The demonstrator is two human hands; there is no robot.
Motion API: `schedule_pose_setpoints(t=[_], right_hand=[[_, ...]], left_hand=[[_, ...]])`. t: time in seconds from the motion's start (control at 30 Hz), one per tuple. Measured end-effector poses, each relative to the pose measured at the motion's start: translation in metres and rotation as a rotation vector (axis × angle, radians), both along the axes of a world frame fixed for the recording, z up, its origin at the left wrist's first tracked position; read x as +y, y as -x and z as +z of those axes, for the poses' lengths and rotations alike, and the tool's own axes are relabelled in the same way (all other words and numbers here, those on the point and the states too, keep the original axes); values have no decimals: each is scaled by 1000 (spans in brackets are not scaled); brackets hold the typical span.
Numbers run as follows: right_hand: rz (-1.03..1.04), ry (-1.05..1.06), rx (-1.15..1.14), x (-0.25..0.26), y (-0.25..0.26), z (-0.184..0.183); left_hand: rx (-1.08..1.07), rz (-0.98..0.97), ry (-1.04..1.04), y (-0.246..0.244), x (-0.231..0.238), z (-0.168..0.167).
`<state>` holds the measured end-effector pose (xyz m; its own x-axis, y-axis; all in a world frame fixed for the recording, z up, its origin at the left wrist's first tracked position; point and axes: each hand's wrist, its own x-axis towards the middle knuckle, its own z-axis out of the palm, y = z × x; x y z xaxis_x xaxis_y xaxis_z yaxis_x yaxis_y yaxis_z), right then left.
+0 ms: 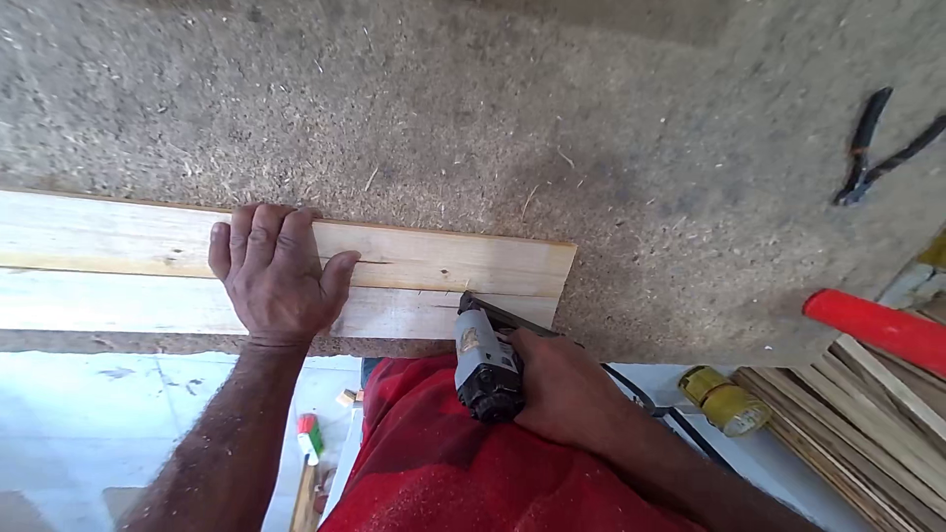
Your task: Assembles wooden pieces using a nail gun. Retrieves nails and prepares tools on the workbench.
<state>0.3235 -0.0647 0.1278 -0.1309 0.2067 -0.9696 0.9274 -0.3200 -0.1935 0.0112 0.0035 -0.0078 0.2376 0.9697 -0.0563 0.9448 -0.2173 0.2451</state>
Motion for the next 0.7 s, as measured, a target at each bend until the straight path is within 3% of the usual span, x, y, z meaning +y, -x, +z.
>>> schedule_pose_setpoints(t=[0.7], right_hand=[[-12, 20, -65, -16, -55, 7]], left_hand=[[-12, 22, 46, 2, -1, -3]])
